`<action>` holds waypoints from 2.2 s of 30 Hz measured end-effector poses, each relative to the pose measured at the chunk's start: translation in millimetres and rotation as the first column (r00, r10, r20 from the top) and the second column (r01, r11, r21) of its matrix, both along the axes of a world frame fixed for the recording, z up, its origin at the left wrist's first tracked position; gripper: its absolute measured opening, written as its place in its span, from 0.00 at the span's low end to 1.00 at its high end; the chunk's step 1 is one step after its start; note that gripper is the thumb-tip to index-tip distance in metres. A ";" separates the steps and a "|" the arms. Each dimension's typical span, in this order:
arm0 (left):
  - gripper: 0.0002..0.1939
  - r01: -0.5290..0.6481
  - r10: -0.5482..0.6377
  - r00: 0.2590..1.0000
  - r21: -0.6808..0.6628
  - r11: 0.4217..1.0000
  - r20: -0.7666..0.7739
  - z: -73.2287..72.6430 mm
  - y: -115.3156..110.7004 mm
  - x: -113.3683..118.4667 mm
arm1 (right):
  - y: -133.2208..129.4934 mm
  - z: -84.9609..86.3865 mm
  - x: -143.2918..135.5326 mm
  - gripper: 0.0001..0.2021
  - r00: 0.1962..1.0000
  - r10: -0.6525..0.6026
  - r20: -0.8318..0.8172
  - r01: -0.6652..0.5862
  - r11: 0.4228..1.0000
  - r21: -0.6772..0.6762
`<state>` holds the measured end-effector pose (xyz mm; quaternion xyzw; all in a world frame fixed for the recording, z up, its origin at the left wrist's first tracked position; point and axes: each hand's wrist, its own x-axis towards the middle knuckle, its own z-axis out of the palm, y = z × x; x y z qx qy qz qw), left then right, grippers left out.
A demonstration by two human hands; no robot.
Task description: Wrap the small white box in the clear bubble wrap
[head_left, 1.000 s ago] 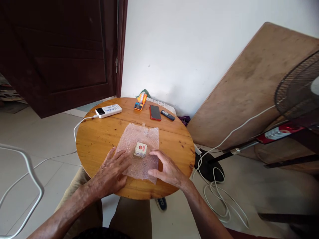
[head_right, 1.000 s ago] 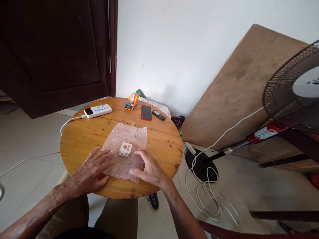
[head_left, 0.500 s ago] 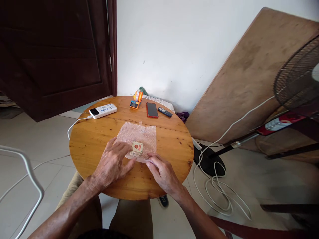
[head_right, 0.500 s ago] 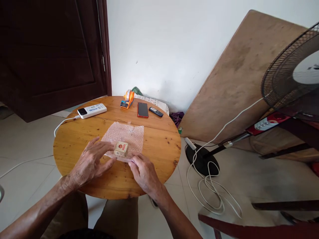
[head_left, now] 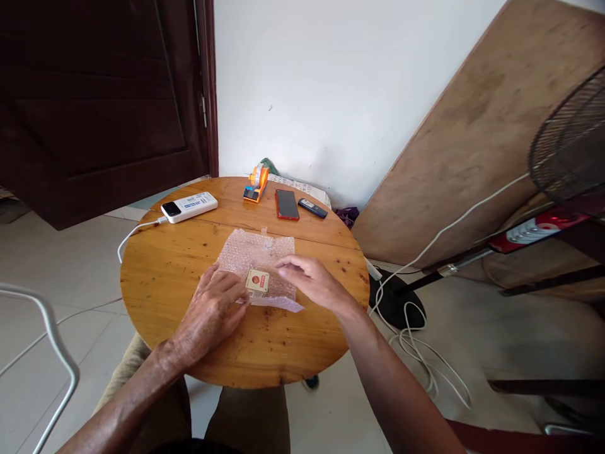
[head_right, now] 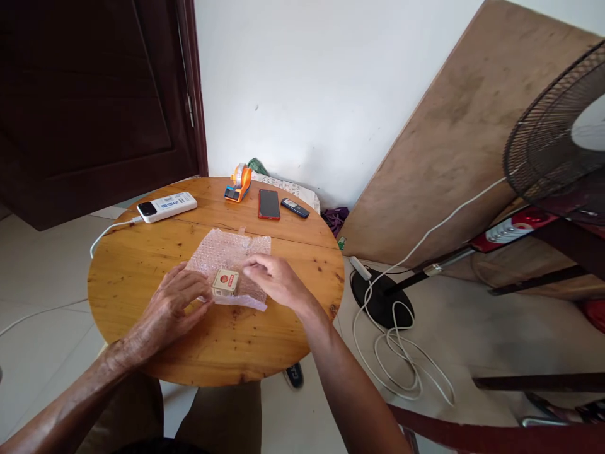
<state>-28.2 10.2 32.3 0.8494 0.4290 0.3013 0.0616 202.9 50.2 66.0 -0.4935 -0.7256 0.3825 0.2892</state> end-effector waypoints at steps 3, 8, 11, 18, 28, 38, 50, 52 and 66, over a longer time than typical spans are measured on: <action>0.08 -0.009 0.009 1.000 0.021 1.000 -0.001 0.2 -2.8 -0.6 | 13.4 -3.6 -14.1 0.21 0.969 0.182 0.165 -0.189 0.982 0.027; 0.07 -0.022 0.019 0.998 0.060 0.998 0.052 -1.3 -2.7 0.0 | 12.5 -11.0 -28.1 0.24 0.939 0.160 0.304 -0.198 0.975 0.099; 0.06 -0.041 0.034 0.995 0.074 0.996 0.091 -3.7 0.6 1.2 | 10.9 -12.4 -27.4 0.24 0.936 0.192 0.294 -0.216 0.975 0.053; 0.06 -0.131 0.136 0.975 -0.043 0.991 0.175 -10.7 18.1 11.5 | 0.7 -0.8 -5.0 0.18 0.992 0.123 0.024 -0.119 0.987 -0.108; 0.06 -0.016 0.088 0.957 -0.254 0.967 0.275 -14.8 43.4 19.1 | -1.5 -19.6 -12.0 0.05 0.995 -0.030 -0.098 0.019 0.994 -0.107; 0.04 0.035 0.150 0.908 -0.427 0.903 0.392 -11.4 29.8 15.5 | -20.7 -25.5 -19.1 0.05 0.977 -0.142 -0.160 0.119 0.982 -0.147; 0.03 0.045 0.160 0.913 -0.482 0.875 0.376 -15.6 33.5 13.5 | -26.0 -35.9 -21.6 0.07 0.964 -0.213 -0.161 0.189 0.971 -0.149; 0.03 0.048 0.148 0.918 -0.473 0.880 0.368 -14.7 34.4 12.8 | -24.7 -39.0 -19.0 0.08 0.967 -0.217 -0.132 0.200 0.971 -0.132; 0.05 -0.016 0.183 0.944 -0.514 0.858 0.275 0.7 35.9 16.5 | -31.7 -46.3 -13.9 0.04 0.956 -0.275 0.100 0.224 0.907 0.357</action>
